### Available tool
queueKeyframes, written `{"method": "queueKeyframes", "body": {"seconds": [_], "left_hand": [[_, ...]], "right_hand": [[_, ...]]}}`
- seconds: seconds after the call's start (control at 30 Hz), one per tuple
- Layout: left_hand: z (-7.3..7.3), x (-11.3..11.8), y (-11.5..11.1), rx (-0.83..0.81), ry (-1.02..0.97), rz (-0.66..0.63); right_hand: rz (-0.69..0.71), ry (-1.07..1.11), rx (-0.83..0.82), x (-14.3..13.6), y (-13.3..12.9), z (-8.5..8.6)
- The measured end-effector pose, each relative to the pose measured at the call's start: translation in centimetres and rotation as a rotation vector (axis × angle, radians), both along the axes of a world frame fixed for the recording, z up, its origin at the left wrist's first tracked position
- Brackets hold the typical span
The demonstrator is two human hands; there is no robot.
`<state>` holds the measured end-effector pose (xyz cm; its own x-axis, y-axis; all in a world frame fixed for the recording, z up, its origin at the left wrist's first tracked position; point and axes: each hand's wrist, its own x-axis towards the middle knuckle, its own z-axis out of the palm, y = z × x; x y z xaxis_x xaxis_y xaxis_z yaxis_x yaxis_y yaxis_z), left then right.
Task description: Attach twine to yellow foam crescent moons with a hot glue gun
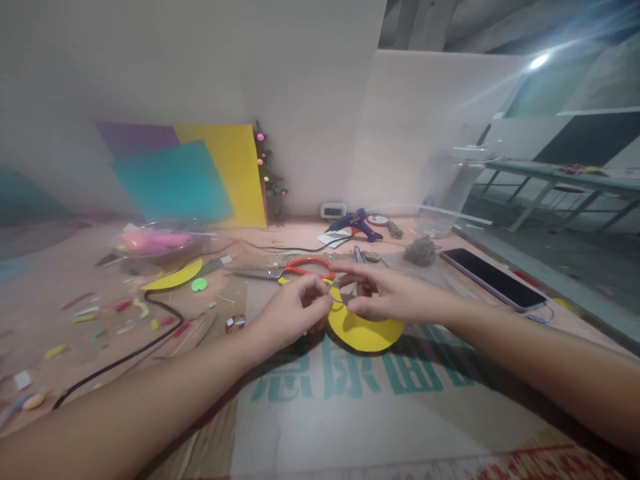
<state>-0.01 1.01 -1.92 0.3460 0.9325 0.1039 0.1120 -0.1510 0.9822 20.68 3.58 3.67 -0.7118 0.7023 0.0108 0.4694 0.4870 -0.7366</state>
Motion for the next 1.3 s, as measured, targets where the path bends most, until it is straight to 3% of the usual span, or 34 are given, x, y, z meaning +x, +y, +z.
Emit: {"method": "queueKeyframes", "body": {"seconds": [0.1,0.2,0.3,0.43,0.53,0.73,0.87,0.97,1.07,1.2,1.3], "left_hand": [[0.2,0.0,-0.1,0.043,0.039,0.019],[0.3,0.0,-0.1,0.082,0.070,0.042],[0.2,-0.1,-0.1,0.102,0.105,0.048],[0.0,-0.2,-0.1,0.089,0.121,0.037],[-0.1,-0.3,-0.1,0.096,0.129,0.044],[-0.2,-0.3,-0.1,0.082,0.121,0.045],[0.0,-0.2,-0.2,0.064,0.123,0.059],[0.1,-0.2,-0.2,0.067,0.140,0.082],[0.1,-0.2,-0.1,0.052,0.136,0.084],[0.1,-0.2,-0.1,0.058,0.113,0.069],[0.1,-0.2,-0.1,0.071,0.111,0.071]], "right_hand": [[0.055,-0.124,0.056,0.2,-0.6,0.9],[-0.029,-0.153,0.121,-0.2,-1.2,1.0],[-0.100,-0.066,0.076,-0.9,-1.5,-0.1],[-0.092,0.146,-0.100,-1.3,-1.0,-2.2],[-0.085,0.143,-0.118,-1.1,-0.5,-2.5],[-0.121,0.087,-0.032,-0.6,-0.4,-1.8],[-0.172,0.115,0.059,-0.5,-0.7,-2.3],[-0.233,0.236,0.021,-0.5,-0.8,-2.7],[-0.285,0.222,0.132,-0.4,-0.9,-2.9],[-0.207,0.160,0.316,-0.4,-1.0,-2.7],[-0.238,0.136,0.297,-0.5,-1.3,-2.5]]}}
